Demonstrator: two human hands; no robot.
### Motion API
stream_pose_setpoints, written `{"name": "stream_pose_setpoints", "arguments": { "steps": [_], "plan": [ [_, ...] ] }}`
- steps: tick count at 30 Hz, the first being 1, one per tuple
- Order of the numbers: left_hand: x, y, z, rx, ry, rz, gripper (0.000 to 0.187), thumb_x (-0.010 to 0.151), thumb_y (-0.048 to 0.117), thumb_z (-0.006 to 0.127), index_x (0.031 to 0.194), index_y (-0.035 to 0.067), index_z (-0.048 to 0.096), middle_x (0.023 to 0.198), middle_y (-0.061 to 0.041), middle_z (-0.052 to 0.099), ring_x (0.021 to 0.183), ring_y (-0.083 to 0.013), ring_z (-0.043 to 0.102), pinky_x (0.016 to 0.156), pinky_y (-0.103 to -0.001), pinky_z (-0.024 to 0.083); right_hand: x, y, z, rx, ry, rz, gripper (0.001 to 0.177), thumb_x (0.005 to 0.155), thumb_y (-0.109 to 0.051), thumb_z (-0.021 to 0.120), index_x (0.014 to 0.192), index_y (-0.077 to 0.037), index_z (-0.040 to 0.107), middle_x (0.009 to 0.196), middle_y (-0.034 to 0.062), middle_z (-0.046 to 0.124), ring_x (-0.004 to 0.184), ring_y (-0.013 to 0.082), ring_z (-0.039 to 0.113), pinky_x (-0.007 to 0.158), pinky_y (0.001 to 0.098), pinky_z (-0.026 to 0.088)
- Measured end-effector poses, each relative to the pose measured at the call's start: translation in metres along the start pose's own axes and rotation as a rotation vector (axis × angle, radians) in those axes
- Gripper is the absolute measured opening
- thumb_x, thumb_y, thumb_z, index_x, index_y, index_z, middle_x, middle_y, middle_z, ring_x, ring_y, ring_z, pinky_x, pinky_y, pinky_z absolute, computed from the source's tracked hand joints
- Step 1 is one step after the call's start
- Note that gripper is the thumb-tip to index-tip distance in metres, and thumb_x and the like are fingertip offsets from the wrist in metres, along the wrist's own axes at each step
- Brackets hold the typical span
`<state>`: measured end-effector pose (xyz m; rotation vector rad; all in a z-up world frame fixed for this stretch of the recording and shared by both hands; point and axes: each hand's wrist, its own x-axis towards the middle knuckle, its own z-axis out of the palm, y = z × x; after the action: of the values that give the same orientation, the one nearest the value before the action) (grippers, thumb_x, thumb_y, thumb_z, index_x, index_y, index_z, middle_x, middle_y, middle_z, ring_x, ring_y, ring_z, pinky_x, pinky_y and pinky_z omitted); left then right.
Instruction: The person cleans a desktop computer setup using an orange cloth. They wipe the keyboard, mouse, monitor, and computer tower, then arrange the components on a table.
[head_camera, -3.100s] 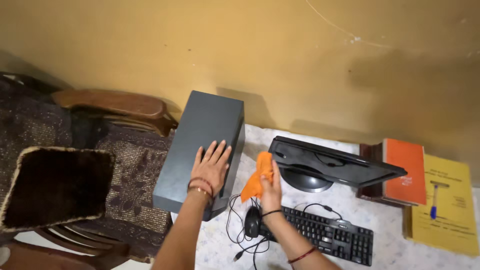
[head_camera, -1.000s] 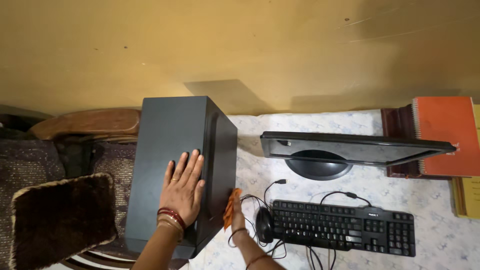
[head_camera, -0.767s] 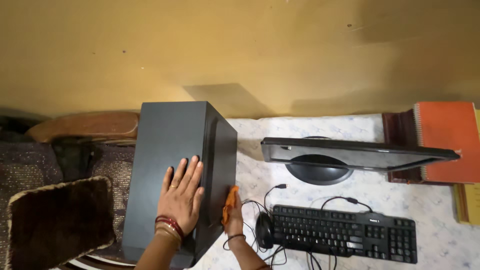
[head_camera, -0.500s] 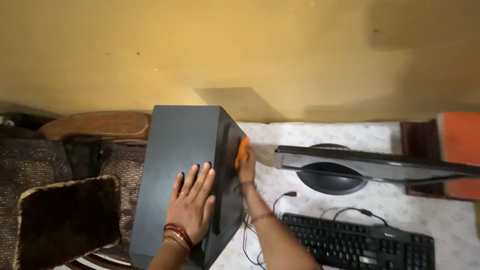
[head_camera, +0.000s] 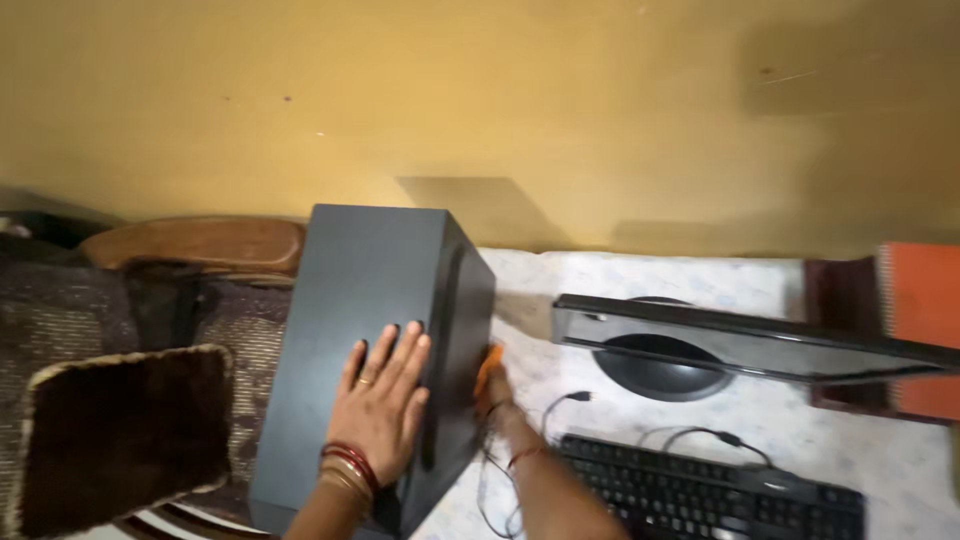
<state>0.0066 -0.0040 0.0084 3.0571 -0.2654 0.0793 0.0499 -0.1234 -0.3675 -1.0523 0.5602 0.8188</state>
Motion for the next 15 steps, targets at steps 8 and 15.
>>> {"name": "stream_pose_setpoints", "arguments": {
  "steps": [8, 15],
  "plan": [
    [-0.006, -0.003, 0.009, 0.03, 0.003, -0.019, 0.059, 0.099, 0.033, 0.04, 0.155, 0.014, 0.034, 0.164, -0.003, 0.03, 0.152, -0.0228, 0.023, 0.124, -0.047, 0.013, -0.122, 0.084, -0.004, -0.121, -0.001, 0.02, 0.031, 0.099, -0.027, 0.049, 0.119, -0.006, 0.063, 0.1, 0.0099, 0.065, 0.083, 0.021, 0.063, 0.071, 0.0352, 0.05],
    [-0.007, -0.004, 0.015, 0.118, -0.032, -0.069, 0.058, 0.1, 0.036, 0.039, 0.155, 0.02, 0.034, 0.164, 0.002, 0.028, 0.151, -0.0196, 0.024, 0.123, -0.045, 0.016, -0.206, 0.001, -0.046, 0.125, -0.105, -0.183, 0.039, 0.096, -0.013, 0.048, 0.131, -0.003, 0.064, 0.122, 0.0098, 0.072, 0.105, 0.019, 0.071, 0.09, 0.0331, 0.058]
  ]
}}
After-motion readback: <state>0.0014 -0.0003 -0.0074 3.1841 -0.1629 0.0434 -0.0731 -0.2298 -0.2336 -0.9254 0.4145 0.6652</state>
